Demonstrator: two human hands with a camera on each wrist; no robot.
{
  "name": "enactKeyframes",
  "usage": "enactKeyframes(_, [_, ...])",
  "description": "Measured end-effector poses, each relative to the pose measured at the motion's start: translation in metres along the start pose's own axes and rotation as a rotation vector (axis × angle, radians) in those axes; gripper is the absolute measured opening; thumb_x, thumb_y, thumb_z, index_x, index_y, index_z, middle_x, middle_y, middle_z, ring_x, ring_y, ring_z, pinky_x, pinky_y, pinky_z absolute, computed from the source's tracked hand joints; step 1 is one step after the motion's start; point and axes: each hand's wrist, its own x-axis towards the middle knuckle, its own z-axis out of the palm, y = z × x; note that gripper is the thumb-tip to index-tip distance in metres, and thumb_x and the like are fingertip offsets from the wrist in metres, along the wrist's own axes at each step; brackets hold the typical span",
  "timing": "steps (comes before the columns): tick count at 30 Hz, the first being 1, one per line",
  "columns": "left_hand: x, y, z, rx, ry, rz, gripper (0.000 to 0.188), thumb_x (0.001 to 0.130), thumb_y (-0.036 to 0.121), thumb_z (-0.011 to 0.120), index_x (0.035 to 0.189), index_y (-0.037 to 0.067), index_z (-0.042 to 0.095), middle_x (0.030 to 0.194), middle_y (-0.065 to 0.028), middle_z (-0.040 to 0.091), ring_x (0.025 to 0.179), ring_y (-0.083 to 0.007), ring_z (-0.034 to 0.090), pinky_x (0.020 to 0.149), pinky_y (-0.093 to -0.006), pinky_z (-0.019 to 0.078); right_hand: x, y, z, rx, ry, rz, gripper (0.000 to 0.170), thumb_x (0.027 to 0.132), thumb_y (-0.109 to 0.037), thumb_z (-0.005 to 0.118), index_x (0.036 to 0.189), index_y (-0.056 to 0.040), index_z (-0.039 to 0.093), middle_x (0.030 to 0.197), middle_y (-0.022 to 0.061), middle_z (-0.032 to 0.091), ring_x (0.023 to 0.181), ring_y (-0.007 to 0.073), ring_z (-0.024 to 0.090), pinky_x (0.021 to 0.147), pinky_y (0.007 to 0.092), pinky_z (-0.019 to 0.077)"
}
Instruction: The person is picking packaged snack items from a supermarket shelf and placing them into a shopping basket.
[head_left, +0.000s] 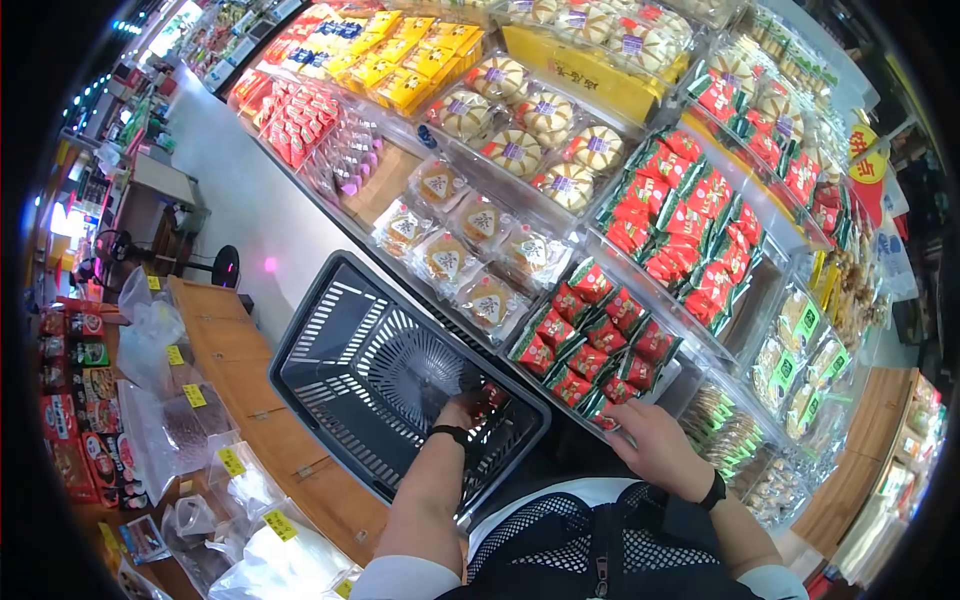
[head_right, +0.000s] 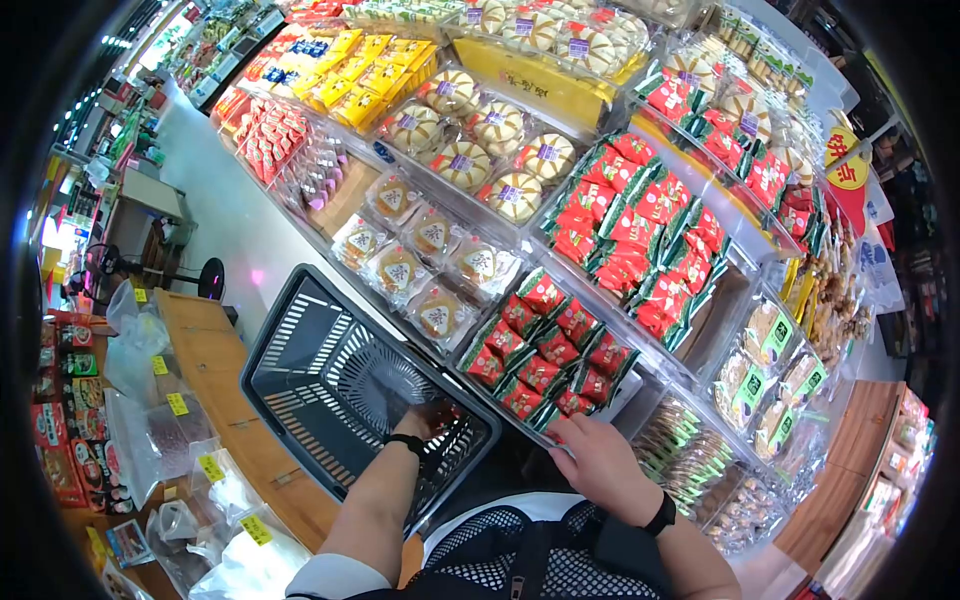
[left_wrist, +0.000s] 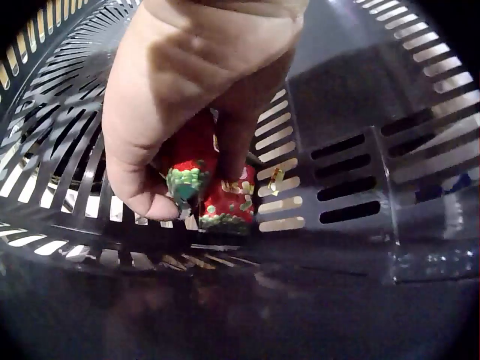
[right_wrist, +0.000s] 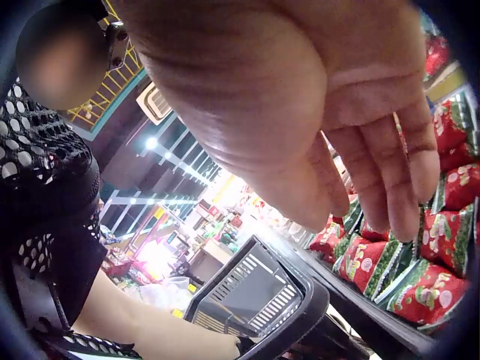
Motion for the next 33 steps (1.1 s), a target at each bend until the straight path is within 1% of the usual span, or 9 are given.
enactKeyframes(8, [-0.027, -0.013, 0.003, -0.009, -0.220, 0.365, 0.025, 0.082, 0.008, 0.078, 0.103, 0.001, 0.067, 0.089, -0.0085, 0.070, 0.073, -0.0191, 0.066, 0.059, -0.0301, 0.0504, 0.013, -0.003, -0.006, -0.046, 0.063, -0.108, 0.026, 0.084, -0.013, 0.066, 0.107, -0.0041, 0.059, 0.092, 0.0134, 0.059, 0.087, 0.0337, 0.061, 0.076, 0.0438, 0.0484])
enactKeyframes(11, [-0.011, -0.022, -0.005, 0.011, -0.178, 0.458, 0.026, 0.094, 0.012, 0.062, 0.117, 0.000, 0.061, 0.097, -0.0138, 0.069, 0.080, -0.0264, 0.068, 0.074, -0.0434, 0.0579, 0.011, 0.000, -0.015, -0.064, 0.101, -0.123, 0.024, 0.084, -0.013, 0.066, 0.105, -0.0040, 0.059, 0.091, 0.0130, 0.058, 0.087, 0.0330, 0.060, 0.076, 0.0434, 0.0483])
enactKeyframes(12, [0.035, -0.027, -0.027, -0.122, -0.341, 0.357, 0.037, 0.079, 0.014, 0.082, 0.109, -0.001, 0.065, 0.092, -0.0115, 0.071, 0.083, -0.0243, 0.070, 0.069, -0.0340, 0.0573, 0.011, 0.001, -0.022, -0.079, 0.111, -0.161, 0.022, 0.084, -0.013, 0.066, 0.103, -0.0041, 0.059, 0.091, 0.0127, 0.058, 0.087, 0.0327, 0.060, 0.076, 0.0431, 0.0483])
enactKeyframes(15, [0.015, -0.019, -0.009, 0.369, -0.150, 0.462, 0.045, 0.075, 0.029, 0.084, 0.109, 0.005, 0.066, 0.094, -0.0090, 0.073, 0.087, -0.0288, 0.071, 0.075, -0.0369, 0.0568, 0.006, 0.008, -0.050, -0.066, 0.297, -0.183, 0.019, 0.084, -0.011, 0.066, 0.101, -0.0041, 0.061, 0.090, 0.0142, 0.061, 0.086, 0.0339, 0.062, 0.074, 0.0435, 0.0504])
enactKeyframes(17, [-0.034, -0.017, -0.012, 1.286, 0.337, 0.643, 0.059, 0.079, 0.046, 0.072, 0.123, 0.008, 0.061, 0.123, -0.0201, 0.059, 0.124, -0.0426, 0.050, 0.107, -0.0443, 0.0417, 0.006, 0.010, -0.077, -0.031, 0.463, -0.136, 0.018, 0.083, -0.009, 0.068, 0.099, -0.0027, 0.062, 0.090, 0.0159, 0.063, 0.086, 0.0354, 0.064, 0.073, 0.0438, 0.0519])
enactKeyframes(21, [-0.085, 0.007, -0.005, 1.015, 0.469, 0.565, 0.062, 0.069, 0.033, 0.085, 0.120, 0.005, 0.064, 0.131, -0.0254, 0.049, 0.123, -0.0440, 0.051, 0.104, -0.0416, 0.0447, 0.017, 0.038, -0.107, -0.192, 0.750, 0.058, 0.029, 0.077, -0.011, 0.075, 0.102, -0.0014, 0.064, 0.097, 0.0171, 0.063, 0.096, 0.0367, 0.062, 0.083, 0.0444, 0.0495])
enactKeyframes(28, [-0.194, 0.018, 0.035, 0.603, 0.580, 1.069, 0.030, 0.083, 0.007, 0.074, 0.112, 0.003, 0.066, 0.107, -0.0102, 0.060, 0.097, -0.0195, 0.061, 0.088, -0.0303, 0.0508, 0.045, 0.075, -0.102, -0.406, 0.696, 0.241, 0.046, 0.070, -0.020, 0.081, 0.107, -0.0006, 0.063, 0.111, 0.0157, 0.060, 0.110, 0.0326, 0.057, 0.092, 0.0441, 0.0454])
enactKeyframes(30, [-0.230, 0.022, 0.050, 0.238, 0.204, 1.148, 0.022, 0.087, 0.001, 0.068, 0.109, 0.003, 0.066, 0.104, -0.0063, 0.065, 0.095, -0.0148, 0.063, 0.087, -0.0274, 0.0500, 0.046, 0.079, -0.101, -0.361, 0.684, 0.261, 0.048, 0.069, -0.022, 0.082, 0.108, 0.0004, 0.063, 0.112, 0.0177, 0.061, 0.111, 0.0337, 0.057, 0.094, 0.0445, 0.0459])
enactKeyframes(33, [-0.293, 0.030, 0.101, 0.236, 0.008, 1.210, 0.019, 0.093, 0.000, 0.063, 0.111, 0.000, 0.064, 0.099, -0.0046, 0.068, 0.091, -0.0115, 0.063, 0.084, -0.0253, 0.0500, 0.042, 0.079, -0.109, -0.252, 0.601, 0.369, 0.048, 0.072, -0.025, 0.082, 0.108, 0.0011, 0.063, 0.114, 0.0194, 0.061, 0.112, 0.0351, 0.059, 0.095, 0.0448, 0.0480])
